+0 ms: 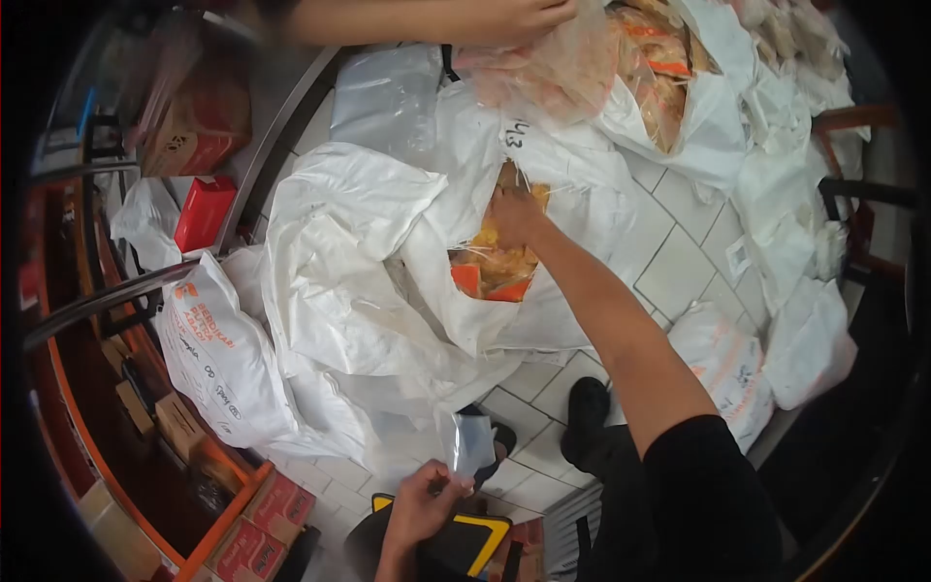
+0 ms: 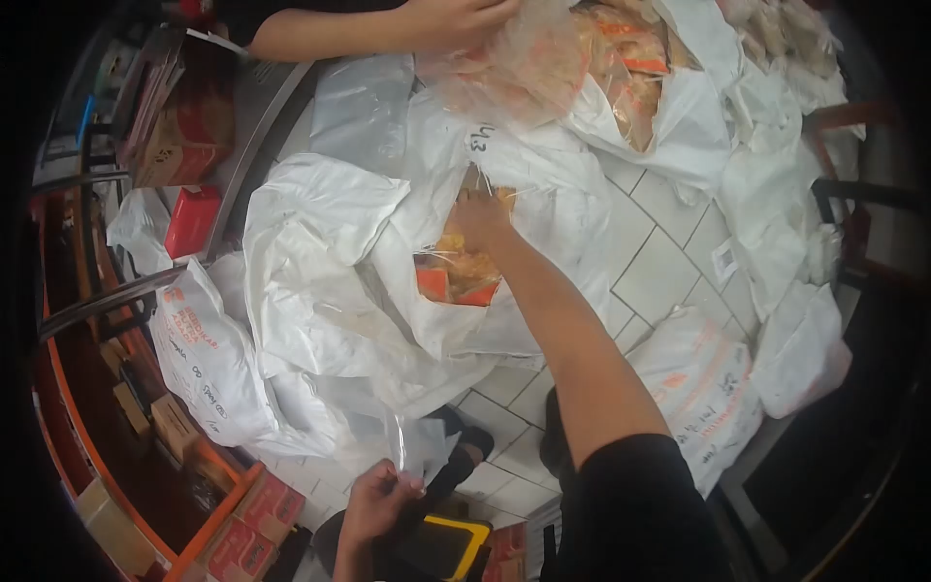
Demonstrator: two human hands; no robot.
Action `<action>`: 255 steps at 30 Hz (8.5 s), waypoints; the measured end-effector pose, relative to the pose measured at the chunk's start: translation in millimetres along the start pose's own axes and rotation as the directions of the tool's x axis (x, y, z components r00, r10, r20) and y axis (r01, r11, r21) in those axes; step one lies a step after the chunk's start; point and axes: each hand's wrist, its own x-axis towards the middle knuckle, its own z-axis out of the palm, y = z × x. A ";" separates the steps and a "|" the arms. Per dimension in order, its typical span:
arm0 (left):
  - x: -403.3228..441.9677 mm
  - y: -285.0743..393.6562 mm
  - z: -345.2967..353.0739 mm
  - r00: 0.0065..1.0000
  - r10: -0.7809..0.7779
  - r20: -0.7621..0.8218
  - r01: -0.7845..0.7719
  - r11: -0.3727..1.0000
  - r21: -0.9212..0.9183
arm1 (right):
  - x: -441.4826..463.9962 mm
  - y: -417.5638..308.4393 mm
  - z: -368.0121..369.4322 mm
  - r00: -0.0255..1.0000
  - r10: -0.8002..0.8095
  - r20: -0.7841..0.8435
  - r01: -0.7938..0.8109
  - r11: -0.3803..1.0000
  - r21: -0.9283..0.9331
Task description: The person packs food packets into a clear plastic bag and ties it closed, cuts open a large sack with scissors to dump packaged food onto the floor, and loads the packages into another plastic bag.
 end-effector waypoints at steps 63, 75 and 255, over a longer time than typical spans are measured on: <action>77.7 65.9 -37.4 0.233 0.762 -0.604 -0.743 0.540 0.395 | -202.9 -71.4 -139.4 0.726 0.208 -0.656 0.487 0.518 0.703; 76.3 72.0 -57.0 0.198 0.691 -0.696 -0.882 0.435 0.182 | -211.4 -20.1 -174.2 0.706 0.329 -0.628 0.583 0.234 0.778; 158.1 99.1 -114.1 0.555 0.812 0.182 -0.753 0.397 0.524 | -50.6 -108.8 16.8 0.936 0.351 0.003 -0.328 0.873 0.360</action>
